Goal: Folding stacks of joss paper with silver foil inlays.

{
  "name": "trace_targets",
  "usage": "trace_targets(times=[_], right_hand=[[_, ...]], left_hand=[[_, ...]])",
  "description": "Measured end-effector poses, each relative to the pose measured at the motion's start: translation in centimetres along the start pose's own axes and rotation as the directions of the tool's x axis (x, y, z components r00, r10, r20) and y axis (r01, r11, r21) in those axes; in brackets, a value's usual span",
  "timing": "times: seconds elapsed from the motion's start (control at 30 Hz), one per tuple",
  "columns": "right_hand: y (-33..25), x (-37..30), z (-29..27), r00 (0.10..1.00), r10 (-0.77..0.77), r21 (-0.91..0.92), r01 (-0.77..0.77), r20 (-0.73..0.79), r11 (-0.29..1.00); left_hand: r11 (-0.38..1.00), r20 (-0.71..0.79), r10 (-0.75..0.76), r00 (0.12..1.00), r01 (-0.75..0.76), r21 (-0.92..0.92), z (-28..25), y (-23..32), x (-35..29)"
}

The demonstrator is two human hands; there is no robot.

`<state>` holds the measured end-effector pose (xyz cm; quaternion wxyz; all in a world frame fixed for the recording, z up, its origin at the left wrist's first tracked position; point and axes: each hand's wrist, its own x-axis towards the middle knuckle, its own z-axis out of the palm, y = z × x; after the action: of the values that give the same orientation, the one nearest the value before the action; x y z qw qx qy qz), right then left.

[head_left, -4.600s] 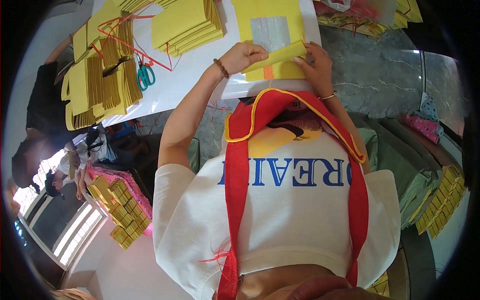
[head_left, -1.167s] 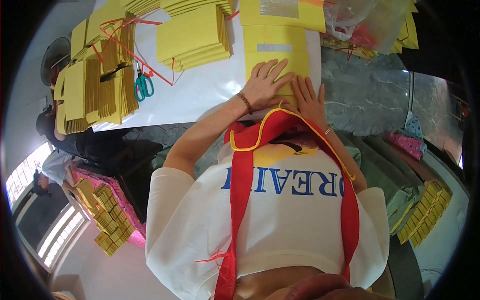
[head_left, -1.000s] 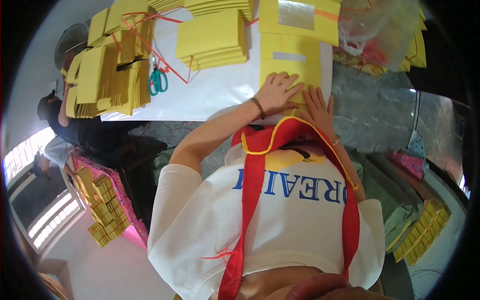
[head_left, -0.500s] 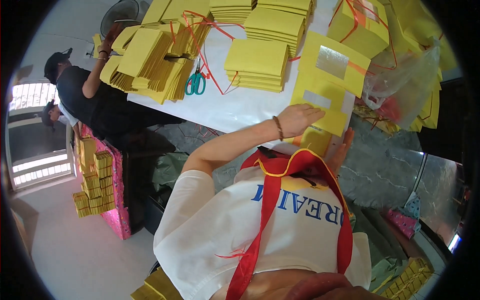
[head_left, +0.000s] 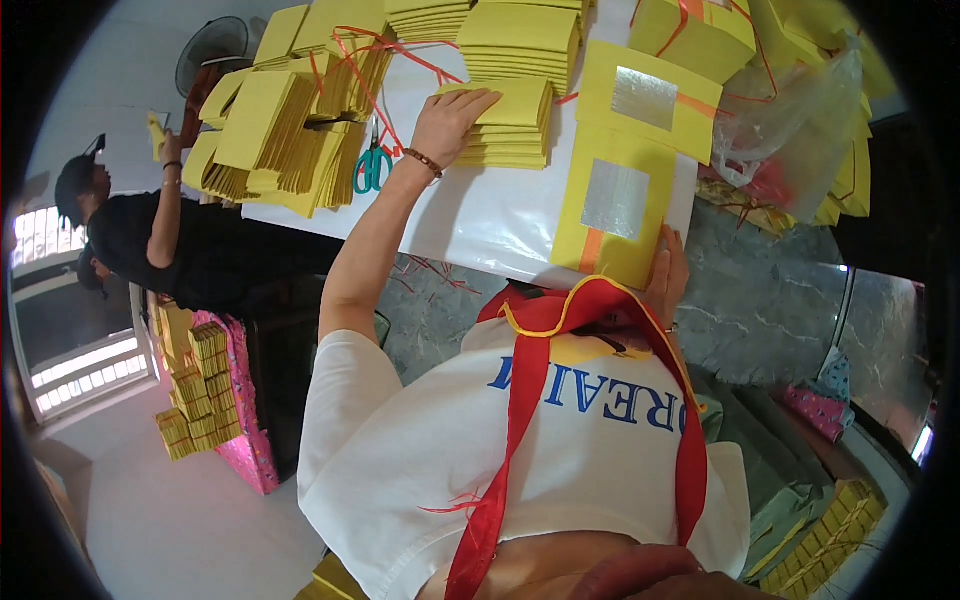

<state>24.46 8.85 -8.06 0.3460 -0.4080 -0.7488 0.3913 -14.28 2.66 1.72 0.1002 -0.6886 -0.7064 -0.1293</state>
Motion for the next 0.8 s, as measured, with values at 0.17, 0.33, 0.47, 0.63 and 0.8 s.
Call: trace_targets(times=[0.17, 0.33, 0.47, 0.63, 0.8], right_hand=[[0.6, -0.2, 0.4, 0.994, -0.087, -0.086, 0.081, -0.064, 0.993], [0.4, 0.1, 0.2, 0.998, -0.017, -0.077, 0.013, -0.062, 0.997], [0.1, 0.3, -0.1, 1.0, -0.011, -0.08, 0.008, -0.029, 0.997], [0.3, 0.2, 0.1, 1.0, 0.003, -0.048, -0.004, -0.022, 0.999], [0.5, 0.1, 0.0, 0.999, -0.025, -0.024, 0.024, -0.043, 0.999]], left_hand=[[0.999, 0.08, 0.011, 0.997, -0.007, -0.053, 0.6, -0.7, 0.6], [0.992, 0.18, 0.027, 0.983, -0.004, -0.124, 1.6, -0.4, -0.3], [0.999, 0.072, 0.013, 0.997, -0.01, -0.048, 3.9, 0.5, -2.3], [0.998, 0.094, 0.005, 0.996, 0.0, -0.061, 3.5, 0.0, -1.9], [0.966, 0.19, -0.046, 0.981, 0.092, -0.243, 1.7, -0.9, -0.3]])
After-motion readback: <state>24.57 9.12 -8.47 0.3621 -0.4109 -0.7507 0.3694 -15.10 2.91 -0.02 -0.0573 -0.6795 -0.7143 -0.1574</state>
